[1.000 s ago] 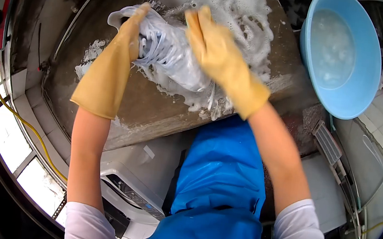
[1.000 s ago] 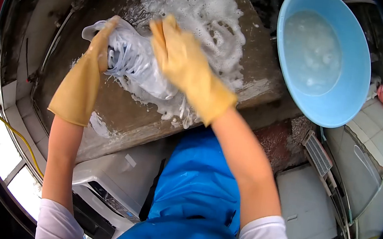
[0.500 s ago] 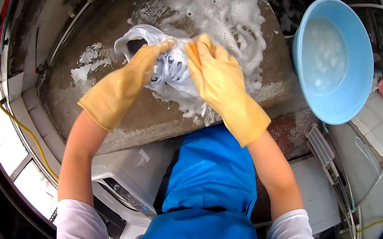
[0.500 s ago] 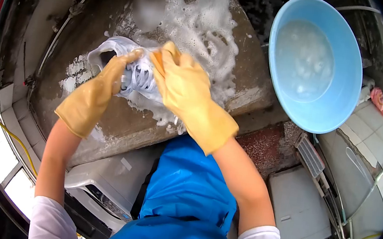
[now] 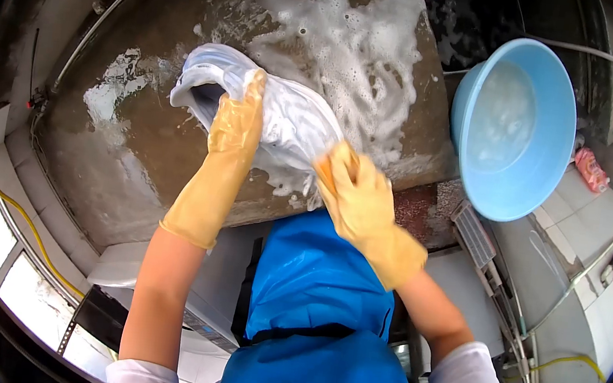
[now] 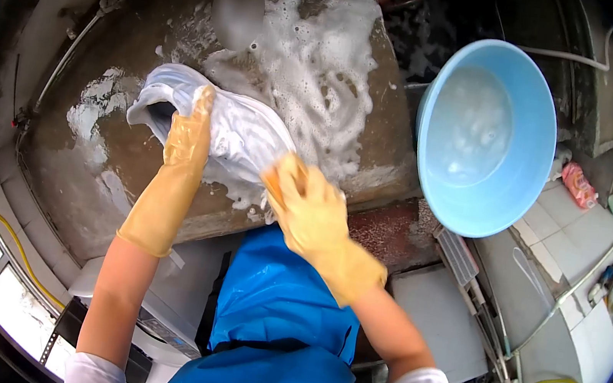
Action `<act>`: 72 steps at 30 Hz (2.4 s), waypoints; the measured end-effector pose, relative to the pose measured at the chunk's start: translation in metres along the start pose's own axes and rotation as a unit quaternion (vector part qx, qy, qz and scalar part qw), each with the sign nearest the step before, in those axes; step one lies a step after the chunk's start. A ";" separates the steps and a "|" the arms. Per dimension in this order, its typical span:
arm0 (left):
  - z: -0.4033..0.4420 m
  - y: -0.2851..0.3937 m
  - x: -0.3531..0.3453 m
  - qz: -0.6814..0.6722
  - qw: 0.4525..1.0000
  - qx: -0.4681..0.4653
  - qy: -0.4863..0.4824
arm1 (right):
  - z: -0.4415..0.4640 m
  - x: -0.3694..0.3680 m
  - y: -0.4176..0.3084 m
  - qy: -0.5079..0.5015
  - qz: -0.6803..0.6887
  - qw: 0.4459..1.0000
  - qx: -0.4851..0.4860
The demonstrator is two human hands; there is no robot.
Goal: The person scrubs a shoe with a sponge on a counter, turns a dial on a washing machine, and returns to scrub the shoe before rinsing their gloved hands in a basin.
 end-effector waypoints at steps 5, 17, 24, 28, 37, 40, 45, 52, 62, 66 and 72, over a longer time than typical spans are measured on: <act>0.000 0.020 -0.031 0.282 0.931 -0.231 -0.031 | 0.105 -0.025 0.005 -0.046 -0.046 0.997 -0.044; -0.014 0.024 -0.029 0.155 0.945 -0.288 -0.001 | 0.126 -0.028 -0.002 -0.094 0.028 0.995 -0.004; -0.017 0.019 -0.028 0.180 0.952 -0.245 -0.027 | 0.048 -0.024 0.000 -0.137 -0.030 0.990 0.030; -0.026 0.033 -0.010 0.169 0.956 -0.238 -0.037 | 0.118 -0.031 -0.014 -0.106 -0.006 0.993 0.048; -0.021 0.011 -0.001 -0.090 0.991 -0.044 -0.085 | 0.128 -0.031 -0.004 -0.097 0.018 0.994 0.055; -0.018 0.002 -0.020 0.055 0.989 -0.069 -0.121 | 0.063 -0.008 0.011 -0.092 0.062 0.993 0.045; -0.011 0.001 -0.040 0.151 0.964 -0.212 -0.054 | 0.105 -0.013 0.009 -0.110 0.045 0.983 0.142; -0.032 0.013 -0.025 0.169 0.908 -0.370 0.097 | 0.051 -0.019 0.050 -0.077 0.235 0.968 -0.048; -0.049 0.007 -0.008 0.009 0.832 -0.497 0.248 | 0.023 -0.010 0.035 -0.059 0.166 0.978 -0.107; -0.049 0.007 0.000 -0.003 0.836 -0.470 0.281 | 0.056 -0.004 0.022 0.066 0.050 0.994 0.065; -0.031 0.021 0.000 0.113 0.917 -0.317 0.213 | 0.026 -0.009 0.026 0.190 0.069 0.978 -0.054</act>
Point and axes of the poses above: each hand's wrist, its own z-axis towards the middle knuckle, its own x-axis out of the back of the hand, y = z × x, the point moved 10 cm from there along z, towards the middle knuckle, and after that the axes turned 4 degrees about z, right-handed, at the moved point
